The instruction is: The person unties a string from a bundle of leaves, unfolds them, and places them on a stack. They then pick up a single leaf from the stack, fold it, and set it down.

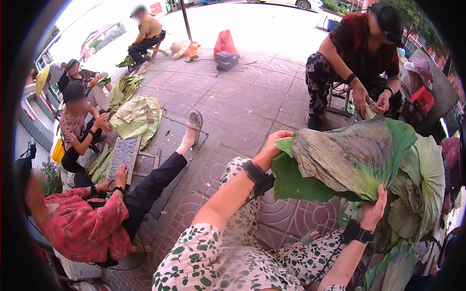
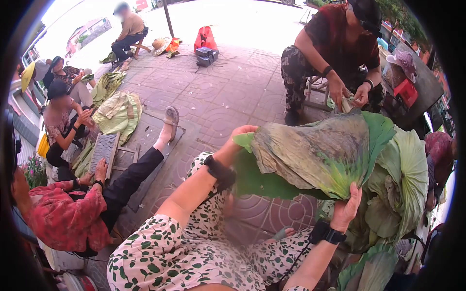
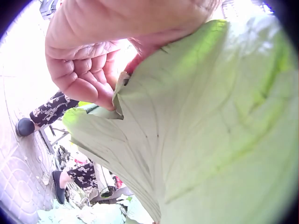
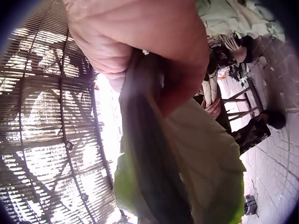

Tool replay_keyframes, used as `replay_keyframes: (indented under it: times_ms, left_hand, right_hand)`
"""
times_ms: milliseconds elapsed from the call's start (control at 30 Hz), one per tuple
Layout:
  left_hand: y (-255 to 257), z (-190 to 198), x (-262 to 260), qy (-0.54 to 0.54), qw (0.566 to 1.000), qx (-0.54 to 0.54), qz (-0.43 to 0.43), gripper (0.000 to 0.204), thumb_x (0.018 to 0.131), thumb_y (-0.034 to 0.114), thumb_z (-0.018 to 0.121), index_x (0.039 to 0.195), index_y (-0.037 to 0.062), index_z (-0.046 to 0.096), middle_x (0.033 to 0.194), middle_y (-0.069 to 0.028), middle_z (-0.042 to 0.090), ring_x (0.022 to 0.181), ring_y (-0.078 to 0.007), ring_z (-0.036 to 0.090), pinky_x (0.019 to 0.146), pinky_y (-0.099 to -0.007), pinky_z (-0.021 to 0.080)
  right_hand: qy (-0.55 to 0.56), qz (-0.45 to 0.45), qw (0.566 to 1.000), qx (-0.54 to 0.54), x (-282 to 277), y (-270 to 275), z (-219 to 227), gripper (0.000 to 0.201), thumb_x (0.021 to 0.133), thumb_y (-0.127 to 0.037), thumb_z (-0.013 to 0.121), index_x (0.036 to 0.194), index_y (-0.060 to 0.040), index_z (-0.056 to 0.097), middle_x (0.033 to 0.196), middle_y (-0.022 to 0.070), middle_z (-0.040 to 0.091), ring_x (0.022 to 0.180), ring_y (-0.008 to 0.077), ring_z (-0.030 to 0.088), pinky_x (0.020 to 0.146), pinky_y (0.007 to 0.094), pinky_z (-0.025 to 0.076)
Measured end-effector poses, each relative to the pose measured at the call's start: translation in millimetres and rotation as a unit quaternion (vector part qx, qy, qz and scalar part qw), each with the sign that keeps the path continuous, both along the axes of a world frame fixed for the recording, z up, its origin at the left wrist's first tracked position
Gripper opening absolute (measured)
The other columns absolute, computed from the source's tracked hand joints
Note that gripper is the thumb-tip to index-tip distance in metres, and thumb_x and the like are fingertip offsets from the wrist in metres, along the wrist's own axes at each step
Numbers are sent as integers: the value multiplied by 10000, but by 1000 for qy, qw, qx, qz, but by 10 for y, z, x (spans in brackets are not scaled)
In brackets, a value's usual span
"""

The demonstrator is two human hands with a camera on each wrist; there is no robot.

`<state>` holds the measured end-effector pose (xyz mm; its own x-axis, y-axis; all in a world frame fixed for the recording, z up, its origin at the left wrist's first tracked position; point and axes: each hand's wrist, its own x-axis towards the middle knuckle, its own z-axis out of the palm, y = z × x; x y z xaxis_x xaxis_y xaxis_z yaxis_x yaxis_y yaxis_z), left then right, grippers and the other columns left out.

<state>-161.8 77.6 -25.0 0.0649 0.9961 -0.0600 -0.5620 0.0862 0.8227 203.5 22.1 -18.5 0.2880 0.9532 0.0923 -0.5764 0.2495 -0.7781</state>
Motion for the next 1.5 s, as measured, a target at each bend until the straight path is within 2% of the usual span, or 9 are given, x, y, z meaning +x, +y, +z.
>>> replay_keyframes:
  times_ms: [267, 367, 467, 733, 900, 1267, 1433, 1467, 1500]
  left_hand:
    - [-113, 216, 17, -66, 997, -23, -11, 174, 840, 54, 499, 993, -11, 551, 868, -90, 610, 732, -169, 597, 658, -275, 505]
    - [40, -72, -104, -21, 1000, -22, 0, 231, 841, 40, 489, 1060, -22, 526, 897, -106, 609, 768, -182, 602, 695, -281, 510]
    - [87, -146, -139, -50, 992, 57, -96, 264, 829, 49, 529, 1085, -12, 512, 903, -104, 609, 774, -181, 604, 709, -284, 512]
    - [-61, 228, 8, 73, 982, -50, 166, 147, 826, 109, 571, 964, 61, 557, 792, -39, 612, 620, -95, 559, 548, -201, 458]
    - [-65, 202, 50, 38, 991, -35, 122, 93, 819, 141, 596, 876, 68, 583, 695, -28, 591, 555, -83, 519, 499, -192, 437]
    - [-325, 228, 971, 137, 984, -20, -114, 222, 828, 212, 602, 666, 83, 522, 556, -2, 492, 422, -59, 415, 376, -194, 296]
    - [-478, 129, 1520, 232, 944, 18, -234, 85, 782, 118, 609, 743, 60, 562, 629, -26, 570, 475, -49, 437, 444, -173, 330]
    - [-529, 99, 1641, 242, 938, 31, -245, 52, 764, 90, 608, 768, 53, 572, 646, -26, 580, 493, -47, 444, 466, -170, 338]
    - [-542, -16, 1732, 237, 930, 40, -279, 115, 730, 51, 605, 841, 26, 590, 713, -27, 607, 581, -57, 510, 534, -180, 390]
  right_hand:
    - [-3, 86, 996, -21, -192, -55, 247, 477, 792, -36, 536, 1248, -25, 395, 1143, 82, 505, 1037, 222, 494, 883, 381, 401]
    - [47, 60, 997, 1, -182, -29, 211, 388, 808, -36, 515, 1191, -27, 452, 1100, 78, 546, 1009, 217, 526, 879, 374, 419]
    - [83, 25, 996, 16, -132, -23, 216, 355, 813, -38, 509, 1165, -28, 469, 1091, 77, 550, 999, 220, 533, 870, 370, 430]
    - [201, -48, 975, 81, 16, -26, 156, 262, 813, -57, 522, 1070, -8, 526, 1065, 94, 555, 986, 235, 528, 891, 390, 418]
    - [230, 55, 972, -5, -58, -15, 118, 215, 783, -13, 575, 998, -9, 562, 1014, 97, 584, 961, 238, 541, 904, 408, 407]
    - [255, -29, 966, -16, -327, 219, -17, 148, 771, 9, 560, 918, 10, 574, 942, 91, 594, 918, 231, 552, 850, 389, 431]
    - [135, 24, 990, 40, -580, 366, -258, 202, 782, -40, 555, 975, 11, 581, 946, 113, 605, 869, 214, 590, 782, 303, 462]
    - [-181, -105, 970, 126, -601, 635, -747, 259, 760, 27, 558, 1017, -10, 566, 916, 135, 591, 844, 227, 590, 776, 298, 463]
    - [-279, -157, 942, 103, -622, 878, -1197, 333, 739, 71, 560, 1052, -42, 552, 886, 140, 579, 800, 242, 588, 762, 305, 472]
